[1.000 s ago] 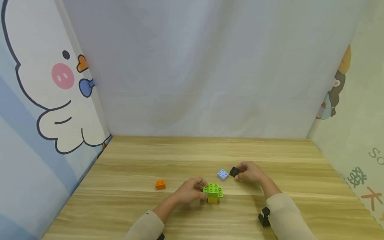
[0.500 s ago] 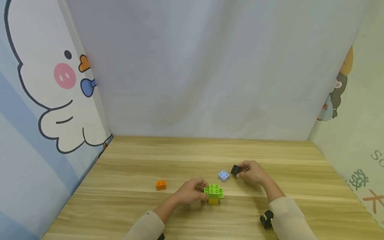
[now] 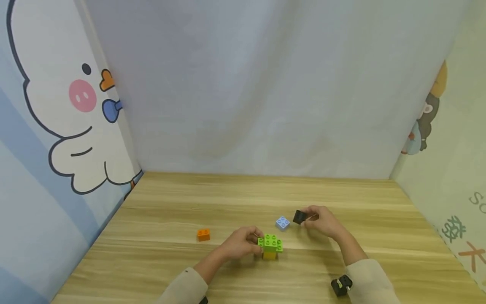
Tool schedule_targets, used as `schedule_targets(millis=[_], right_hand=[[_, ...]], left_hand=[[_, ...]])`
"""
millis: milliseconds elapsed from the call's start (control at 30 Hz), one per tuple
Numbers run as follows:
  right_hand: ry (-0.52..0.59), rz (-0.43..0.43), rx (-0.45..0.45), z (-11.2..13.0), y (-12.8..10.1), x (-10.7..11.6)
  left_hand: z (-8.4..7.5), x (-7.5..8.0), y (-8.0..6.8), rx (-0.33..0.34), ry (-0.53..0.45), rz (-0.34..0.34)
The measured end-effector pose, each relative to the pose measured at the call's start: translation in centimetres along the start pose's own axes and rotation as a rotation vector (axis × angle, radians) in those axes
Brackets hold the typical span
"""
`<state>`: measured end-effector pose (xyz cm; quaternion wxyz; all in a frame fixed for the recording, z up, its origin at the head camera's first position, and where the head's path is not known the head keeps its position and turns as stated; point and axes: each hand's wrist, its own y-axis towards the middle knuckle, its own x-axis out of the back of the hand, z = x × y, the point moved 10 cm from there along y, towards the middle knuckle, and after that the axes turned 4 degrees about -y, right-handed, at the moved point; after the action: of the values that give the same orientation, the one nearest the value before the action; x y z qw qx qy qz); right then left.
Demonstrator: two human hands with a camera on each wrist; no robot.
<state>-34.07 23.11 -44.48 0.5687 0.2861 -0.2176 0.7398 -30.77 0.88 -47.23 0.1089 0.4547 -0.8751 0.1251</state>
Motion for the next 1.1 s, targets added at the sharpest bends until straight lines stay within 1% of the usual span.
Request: schedule_targets(millis=[200, 400, 500, 733, 867, 1100], right_hand=[[0.039, -0.005, 0.024, 1.2, -0.8, -0.3], [0.028, 0.008, 0.084, 2.6, -1.5, -0.8], [0.022, 0.016, 0.1, 3.0, -1.8, -0.9], [0.025, 0.023, 0.174, 4.1, -2.3, -1.4], [0.028, 0.031, 0.184, 4.6, -2.7, -1.7], [0.033, 0.005, 0.206, 5.1, -2.8, -2.0]], left_hand=[[0.1, 0.1, 0.1, -0.013, -0.001, 0.002], [0.3, 0.1, 0.2, -0.011, 0.006, 0.004], [0.3, 0.0, 0.2, -0.009, 0.009, 0.004], [0.3, 0.1, 0.3, -0.013, 0.015, 0.005], [0.3, 0.1, 0.4, -0.02, 0.009, 0.011], [0.3, 0.2, 0.4, -0.014, 0.009, 0.007]])
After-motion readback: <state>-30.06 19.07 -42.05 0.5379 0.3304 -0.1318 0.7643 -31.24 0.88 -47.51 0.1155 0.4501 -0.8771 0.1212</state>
